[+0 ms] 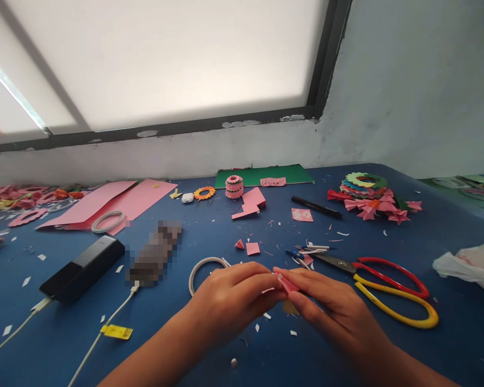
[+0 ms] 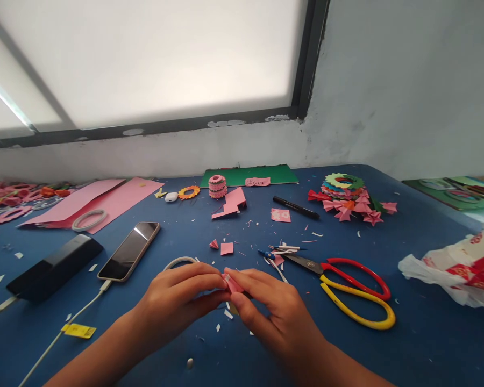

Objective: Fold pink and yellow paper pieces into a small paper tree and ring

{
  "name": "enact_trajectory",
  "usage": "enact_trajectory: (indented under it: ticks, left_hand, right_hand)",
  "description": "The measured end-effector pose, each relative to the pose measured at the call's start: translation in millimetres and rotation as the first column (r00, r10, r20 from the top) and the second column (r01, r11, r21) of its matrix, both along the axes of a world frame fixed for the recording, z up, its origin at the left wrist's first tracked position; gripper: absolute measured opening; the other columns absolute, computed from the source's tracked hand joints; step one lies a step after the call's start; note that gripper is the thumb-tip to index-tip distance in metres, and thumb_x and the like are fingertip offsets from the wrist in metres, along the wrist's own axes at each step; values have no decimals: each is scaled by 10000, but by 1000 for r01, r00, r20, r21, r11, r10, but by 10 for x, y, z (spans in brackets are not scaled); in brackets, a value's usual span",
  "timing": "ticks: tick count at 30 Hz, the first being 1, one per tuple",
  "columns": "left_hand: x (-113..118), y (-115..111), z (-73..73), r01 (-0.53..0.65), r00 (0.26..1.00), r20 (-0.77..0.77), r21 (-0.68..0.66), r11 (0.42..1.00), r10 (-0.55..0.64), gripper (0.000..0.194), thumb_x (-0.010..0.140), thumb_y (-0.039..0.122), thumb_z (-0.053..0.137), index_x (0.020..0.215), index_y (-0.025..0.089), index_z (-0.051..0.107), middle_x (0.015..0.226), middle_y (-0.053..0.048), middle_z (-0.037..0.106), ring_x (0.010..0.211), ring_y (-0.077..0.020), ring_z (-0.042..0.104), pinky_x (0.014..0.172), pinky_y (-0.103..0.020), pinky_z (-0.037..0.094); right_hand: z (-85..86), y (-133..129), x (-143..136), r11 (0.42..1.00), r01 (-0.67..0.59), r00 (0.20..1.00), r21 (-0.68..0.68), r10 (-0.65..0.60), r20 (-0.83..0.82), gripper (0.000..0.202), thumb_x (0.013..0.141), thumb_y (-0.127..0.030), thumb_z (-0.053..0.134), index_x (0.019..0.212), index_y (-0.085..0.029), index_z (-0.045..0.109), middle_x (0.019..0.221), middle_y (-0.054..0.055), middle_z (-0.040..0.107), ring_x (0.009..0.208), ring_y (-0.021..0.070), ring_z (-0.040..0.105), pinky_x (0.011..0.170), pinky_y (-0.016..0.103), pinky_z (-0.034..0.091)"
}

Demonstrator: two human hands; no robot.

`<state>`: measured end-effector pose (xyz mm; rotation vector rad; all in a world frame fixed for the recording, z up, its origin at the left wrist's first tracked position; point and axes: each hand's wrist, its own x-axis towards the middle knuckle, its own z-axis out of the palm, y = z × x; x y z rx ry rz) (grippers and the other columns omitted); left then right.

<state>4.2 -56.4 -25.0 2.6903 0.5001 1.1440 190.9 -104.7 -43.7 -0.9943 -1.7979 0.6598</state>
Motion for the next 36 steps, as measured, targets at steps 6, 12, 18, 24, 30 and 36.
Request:
enact_trajectory:
  ticks: [6,12,18,24,30,36]
  left_hand:
    - [-4,-5,-9,49,997,59,19,999,-50,64,855,128,628,919,124,632,857,-65,715,765,-122,690,705,-178,568]
    - [-14,-5,-30,22,995,95,102,995,-32,121,827,127,669,945,108,649,838,-63,714,731,-120,688,667,-176,560]
    - [-28,22,-57,54,996,70,126,991,-63,103,847,121,645,946,94,640,838,-71,709,731,-125,682,647,-181,545]
    - [-64,12,-33,84,996,-5,153,985,-84,99,865,95,608,962,81,620,818,-81,684,708,-140,659,594,-204,533]
    - [-51,4,9,67,997,-39,171,983,-61,87,903,111,551,961,93,613,823,-80,684,720,-147,661,610,-213,541]
    - [-46,5,-18,109,992,50,160,981,-119,99,905,116,548,953,94,631,840,-77,703,741,-133,683,623,-191,552]
  right_hand:
    - [10,-7,3,999,9,1000,52,-8,-18,274,885,-200,523,1086,-266,696,1048,29,729,915,158,697,783,221,573]
    - [22,1,8,995,29,1000,96,-27,-14,286,871,-168,530,1087,-254,698,1048,27,732,922,126,696,801,159,548]
    - [-5,-4,-13,993,18,1000,116,-18,1,276,877,-174,536,1087,-249,698,1045,35,732,904,118,695,803,158,543]
    - [-6,-9,-24,991,0,1000,132,2,-15,285,872,-158,534,1081,-259,699,1027,20,738,891,113,695,788,148,539]
    - [22,0,-21,997,-22,999,71,25,-41,271,883,-174,525,1057,-273,707,1013,-1,743,895,95,689,796,121,521]
    - [65,-7,-13,999,-48,995,0,48,-89,274,885,-181,520,1039,-306,709,965,-33,743,860,81,687,770,113,526]
